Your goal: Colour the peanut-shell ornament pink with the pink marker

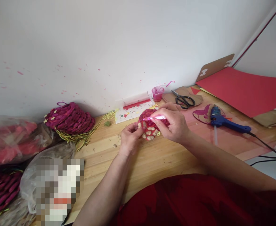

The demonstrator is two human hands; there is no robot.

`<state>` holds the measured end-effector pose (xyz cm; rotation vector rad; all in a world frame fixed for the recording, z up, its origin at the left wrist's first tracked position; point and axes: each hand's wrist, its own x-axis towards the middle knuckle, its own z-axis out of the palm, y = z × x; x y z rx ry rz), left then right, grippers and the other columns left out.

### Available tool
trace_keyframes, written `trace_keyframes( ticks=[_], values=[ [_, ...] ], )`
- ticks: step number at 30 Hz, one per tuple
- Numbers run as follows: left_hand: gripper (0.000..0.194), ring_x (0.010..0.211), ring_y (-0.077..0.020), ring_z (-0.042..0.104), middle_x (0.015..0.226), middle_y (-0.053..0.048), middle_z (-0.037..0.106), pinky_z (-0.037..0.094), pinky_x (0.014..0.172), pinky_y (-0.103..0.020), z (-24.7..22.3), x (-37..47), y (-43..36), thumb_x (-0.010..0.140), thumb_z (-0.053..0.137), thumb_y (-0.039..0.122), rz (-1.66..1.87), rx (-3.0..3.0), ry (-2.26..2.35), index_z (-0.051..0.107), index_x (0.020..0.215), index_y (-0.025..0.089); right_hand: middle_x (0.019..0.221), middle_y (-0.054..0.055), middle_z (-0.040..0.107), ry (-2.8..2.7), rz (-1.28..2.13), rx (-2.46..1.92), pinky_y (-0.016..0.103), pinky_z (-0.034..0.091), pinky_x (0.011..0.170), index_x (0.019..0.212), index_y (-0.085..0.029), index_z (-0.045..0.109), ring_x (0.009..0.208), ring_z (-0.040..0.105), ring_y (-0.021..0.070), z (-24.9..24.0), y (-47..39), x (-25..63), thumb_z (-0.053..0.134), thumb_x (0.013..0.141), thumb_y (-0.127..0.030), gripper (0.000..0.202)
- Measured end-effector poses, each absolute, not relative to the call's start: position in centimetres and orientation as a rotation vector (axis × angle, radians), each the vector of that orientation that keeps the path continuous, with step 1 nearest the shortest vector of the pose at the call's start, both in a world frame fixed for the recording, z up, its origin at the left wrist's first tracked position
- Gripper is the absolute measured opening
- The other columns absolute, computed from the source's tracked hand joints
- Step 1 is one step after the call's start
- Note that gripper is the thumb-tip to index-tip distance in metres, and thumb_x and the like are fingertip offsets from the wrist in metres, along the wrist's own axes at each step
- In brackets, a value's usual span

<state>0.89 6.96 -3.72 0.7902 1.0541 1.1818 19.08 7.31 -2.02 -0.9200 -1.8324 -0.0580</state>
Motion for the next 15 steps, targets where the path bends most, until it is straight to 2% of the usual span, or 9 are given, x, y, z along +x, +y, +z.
trace_keyframes(
  ticks=[8,15],
  values=[
    [0.049,0.054,-0.0129,0.063,0.071,-0.005,0.077,0.049,0.053,-0.024,-3.99,0.85,7.10,0.042,0.103,0.033,1.169,0.740,1.074,0.081,0.081,0.012,0.088,0.003,0.079,-1.790,0.005,-0.930,0.043,0.046,0.084,0.095,-0.025,0.070,0.091,0.069,0.0228,-1.91,7.30,19.13,0.067,0.096,-0.025,0.003],
    [0.052,0.056,-0.0138,0.065,0.072,-0.006,0.078,0.051,0.055,-0.025,-3.90,0.87,7.10,0.040,0.103,0.034,1.166,0.722,1.083,0.081,0.081,0.013,0.088,0.002,0.078,-1.795,0.014,-0.913,0.042,0.048,0.085,0.095,-0.024,0.070,0.089,0.070,0.0225,-2.11,7.48,19.14,0.068,0.096,-0.023,0.003]
  ],
)
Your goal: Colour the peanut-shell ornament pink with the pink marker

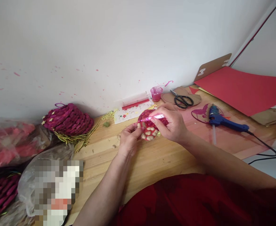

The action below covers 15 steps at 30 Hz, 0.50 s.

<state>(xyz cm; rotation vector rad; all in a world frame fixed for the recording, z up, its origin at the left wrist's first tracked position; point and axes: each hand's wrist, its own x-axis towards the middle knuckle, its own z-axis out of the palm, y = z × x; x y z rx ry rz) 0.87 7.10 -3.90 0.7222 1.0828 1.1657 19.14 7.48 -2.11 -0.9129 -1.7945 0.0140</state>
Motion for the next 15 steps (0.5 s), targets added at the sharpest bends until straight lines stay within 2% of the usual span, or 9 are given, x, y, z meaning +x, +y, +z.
trace_keyframes(
  ticks=[4,10,15],
  values=[
    [0.050,0.054,-0.0129,0.063,0.070,-0.005,0.077,0.046,0.052,-0.024,-3.93,0.91,7.12,0.040,0.103,0.033,1.163,0.718,1.093,0.081,0.080,0.012,0.088,0.003,0.077,-1.773,0.046,-0.914,0.042,0.049,0.084,0.096,-0.024,0.070,0.088,0.070,0.0226,-2.18,7.62,19.25,0.068,0.096,-0.024,0.002],
    [0.050,0.054,-0.0126,0.062,0.070,-0.005,0.076,0.046,0.053,-0.025,-3.99,0.90,7.12,0.041,0.102,0.033,1.170,0.730,1.096,0.081,0.080,0.012,0.089,0.004,0.078,-1.747,0.059,-0.918,0.042,0.051,0.085,0.097,-0.023,0.071,0.090,0.069,0.0233,-2.18,7.64,19.33,0.067,0.097,-0.024,0.004],
    [0.052,0.058,-0.0147,0.066,0.075,-0.006,0.079,0.051,0.057,-0.026,-4.08,0.91,7.14,0.040,0.103,0.033,1.154,0.725,1.076,0.082,0.083,0.012,0.089,0.004,0.077,-1.745,0.108,-0.883,0.038,0.054,0.083,0.097,-0.023,0.071,0.088,0.069,0.0216,-2.14,7.71,19.34,0.067,0.097,-0.022,0.004]
  ],
)
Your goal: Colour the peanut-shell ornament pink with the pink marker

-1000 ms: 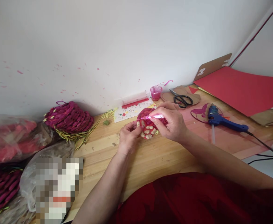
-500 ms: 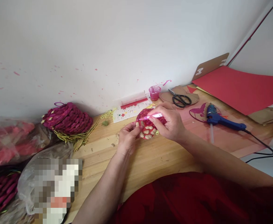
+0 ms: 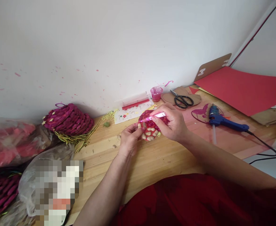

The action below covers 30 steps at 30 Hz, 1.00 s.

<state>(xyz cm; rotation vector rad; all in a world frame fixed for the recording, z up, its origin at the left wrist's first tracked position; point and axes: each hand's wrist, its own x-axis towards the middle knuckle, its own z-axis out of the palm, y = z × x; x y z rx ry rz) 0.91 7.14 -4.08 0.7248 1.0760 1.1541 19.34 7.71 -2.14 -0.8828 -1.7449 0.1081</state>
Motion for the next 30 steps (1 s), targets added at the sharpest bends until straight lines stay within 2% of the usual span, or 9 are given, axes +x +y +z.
trace_keyframes(
  ticks=[9,15,23,30],
  values=[
    [0.052,0.058,-0.0145,0.066,0.074,-0.006,0.078,0.050,0.056,-0.026,-4.13,0.90,7.09,0.041,0.103,0.034,1.155,0.738,1.073,0.082,0.083,0.012,0.089,0.004,0.076,-1.730,0.128,-0.870,0.037,0.056,0.081,0.098,-0.024,0.071,0.088,0.069,0.0213,-2.10,7.67,19.32,0.067,0.097,-0.022,0.004],
    [0.049,0.054,-0.0114,0.062,0.071,-0.005,0.077,0.046,0.052,-0.023,-4.00,0.94,7.02,0.041,0.104,0.032,1.173,0.727,1.081,0.081,0.080,0.013,0.090,0.004,0.076,-1.708,0.125,-0.892,0.038,0.055,0.080,0.099,-0.024,0.070,0.089,0.069,0.0216,-2.16,7.70,19.42,0.066,0.098,-0.023,0.004],
    [0.051,0.055,-0.0126,0.064,0.072,-0.005,0.077,0.049,0.054,-0.024,-3.86,0.92,6.97,0.040,0.104,0.033,1.159,0.718,1.083,0.080,0.080,0.012,0.090,0.004,0.078,-1.720,0.073,-0.945,0.041,0.052,0.083,0.097,-0.024,0.070,0.088,0.069,0.0228,-2.15,7.76,19.42,0.066,0.098,-0.025,0.005],
    [0.049,0.056,-0.0154,0.066,0.073,-0.006,0.078,0.052,0.058,-0.028,-4.21,0.85,7.07,0.046,0.102,0.034,1.174,0.759,1.065,0.081,0.084,0.012,0.085,0.002,0.077,-1.771,0.003,-0.896,0.043,0.050,0.085,0.094,-0.025,0.070,0.080,0.067,0.0214,-2.08,7.66,19.15,0.067,0.096,-0.025,0.004]
  ],
)
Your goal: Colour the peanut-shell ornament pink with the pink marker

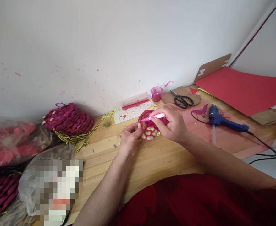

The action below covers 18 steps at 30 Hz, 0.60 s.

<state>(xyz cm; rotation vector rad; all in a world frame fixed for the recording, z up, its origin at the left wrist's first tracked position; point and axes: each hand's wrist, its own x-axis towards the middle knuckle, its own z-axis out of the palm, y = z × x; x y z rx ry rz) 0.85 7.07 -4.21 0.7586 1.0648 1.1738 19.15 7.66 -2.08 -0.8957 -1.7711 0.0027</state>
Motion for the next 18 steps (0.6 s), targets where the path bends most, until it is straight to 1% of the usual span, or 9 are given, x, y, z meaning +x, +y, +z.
trace_keyframes(
  ticks=[3,6,12,18],
  values=[
    [0.048,0.060,-0.0171,0.069,0.077,-0.007,0.079,0.055,0.061,-0.030,-4.4,0.8,7.0,0.047,0.102,0.035,1.182,0.781,1.057,0.080,0.084,0.013,0.085,0.003,0.076,-1.760,-0.023,-0.887,0.043,0.051,0.084,0.095,-0.025,0.070,0.081,0.066,0.0223,-1.9,7.5,19.1,0.066,0.097,-0.025,0.004],
    [0.047,0.063,-0.0174,0.070,0.079,-0.007,0.080,0.057,0.065,-0.030,-4.7,0.7,7.0,0.053,0.101,0.037,1.199,0.853,1.051,0.081,0.089,0.014,0.084,0.003,0.075,-1.758,0.006,-0.830,0.042,0.053,0.084,0.096,-0.025,0.069,0.080,0.066,0.0216,-1.8,7.4,18.9,0.066,0.097,-0.023,0.004],
    [0.043,0.063,-0.0154,0.070,0.081,-0.006,0.080,0.057,0.064,-0.027,-5.1,0.6,7.0,0.061,0.098,0.037,1.239,0.934,1.047,0.081,0.093,0.014,0.090,0.003,0.078,-1.739,0.030,-0.820,0.038,0.056,0.083,0.101,-0.025,0.069,0.086,0.069,0.0210,-1.8,7.2,18.8,0.067,0.096,-0.018,0.008],
    [0.041,0.065,-0.0156,0.070,0.083,-0.006,0.081,0.057,0.065,-0.027,-5.5,0.4,7.0,0.065,0.096,0.037,1.236,0.996,1.069,0.082,0.096,0.014,0.088,0.002,0.079,-1.778,0.050,-0.789,0.035,0.058,0.077,0.100,-0.024,0.069,0.084,0.071,0.0199,-1.6,7.1,18.6,0.067,0.097,-0.018,0.007]
  ],
)
